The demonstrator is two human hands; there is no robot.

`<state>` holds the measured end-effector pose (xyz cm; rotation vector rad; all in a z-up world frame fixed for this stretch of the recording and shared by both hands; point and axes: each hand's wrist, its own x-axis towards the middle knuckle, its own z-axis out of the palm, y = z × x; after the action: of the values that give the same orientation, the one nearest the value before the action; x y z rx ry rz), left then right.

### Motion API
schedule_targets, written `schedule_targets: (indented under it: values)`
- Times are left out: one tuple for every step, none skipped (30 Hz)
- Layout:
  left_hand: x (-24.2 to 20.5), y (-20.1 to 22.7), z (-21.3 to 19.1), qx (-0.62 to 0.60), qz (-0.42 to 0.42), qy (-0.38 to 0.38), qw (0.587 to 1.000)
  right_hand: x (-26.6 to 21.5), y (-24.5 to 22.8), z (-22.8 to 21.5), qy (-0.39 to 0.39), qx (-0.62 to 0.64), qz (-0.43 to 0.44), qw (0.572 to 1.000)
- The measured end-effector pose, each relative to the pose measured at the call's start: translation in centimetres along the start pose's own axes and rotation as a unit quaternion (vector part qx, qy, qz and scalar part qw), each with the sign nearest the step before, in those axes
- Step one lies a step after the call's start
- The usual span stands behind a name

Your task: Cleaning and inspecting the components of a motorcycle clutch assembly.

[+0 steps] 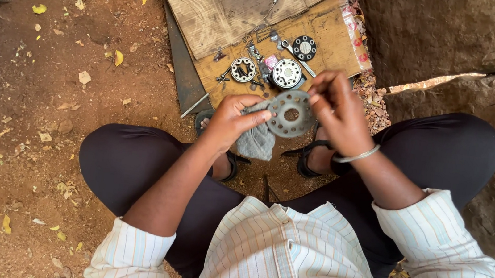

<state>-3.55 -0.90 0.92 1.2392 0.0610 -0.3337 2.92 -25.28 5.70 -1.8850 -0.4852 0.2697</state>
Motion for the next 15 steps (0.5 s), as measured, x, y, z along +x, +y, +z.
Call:
schedule_targets:
  values:
    - [0.3,-0.5,-0.4,0.001,0.007,0.01,1.0,0.4,0.4,-0.6,0.002,0.047,0.005,0.999]
    - [0.6,-1.0,-0.7,0.002,0.015,0.02,1.0,0.7,0.8,-1.1,0.005,0.094,0.011,0.995]
    - [0.7,-1.4,-1.0,0.002,0.016,0.021,1.0,1.0,1.0,-1.5,0.004,0.094,0.01,0.996]
    - [0.9,-1.8,-1.2,-0.001,0.02,0.026,0.999,1.2,1.1,-2.0,0.015,0.107,0.022,0.994]
    - [1.1,-2.2,-1.4,-0.004,0.025,0.03,0.999,1.5,1.3,-2.5,0.027,0.12,0.034,0.992]
    - [1.1,-2.2,-1.4,-0.004,0.028,0.03,0.999,1.6,1.4,-2.4,0.027,0.12,0.032,0.992]
    - [1.2,-2.2,-1.3,-0.021,0.013,0.037,0.999,1.8,1.5,-2.4,0.018,0.11,0.046,0.993]
    - [1.3,-2.3,-1.3,-0.038,-0.002,0.044,0.998,1.9,1.7,-2.5,0.01,0.101,0.061,0.993]
    - [1.4,-2.3,-1.2,-0.038,0.0,0.044,0.998,1.6,2.3,-2.0,0.01,0.1,0.059,0.993]
    - [1.4,-2.4,-1.2,-0.049,-0.007,0.045,0.998,1.4,3.0,-1.6,-0.028,0.132,0.088,0.987]
    - [1.4,-2.5,-1.1,-0.06,-0.013,0.045,0.997,1.2,3.6,-1.1,-0.065,0.163,0.116,0.977]
    - [1.4,-2.6,-1.1,-0.06,-0.011,0.045,0.997,1.0,3.5,-0.4,-0.065,0.163,0.114,0.978]
    - [1.5,-2.7,-1.1,-0.057,-0.008,0.048,0.997,0.9,3.5,0.3,-0.087,0.243,0.163,0.952]
    - [1.6,-2.8,-1.1,-0.055,-0.006,0.052,0.997,0.8,3.4,0.9,-0.108,0.321,0.211,0.917]
    - [1.6,-3.1,-1.2,-0.054,-0.003,0.05,0.997,0.7,3.8,1.3,-0.107,0.32,0.208,0.918]
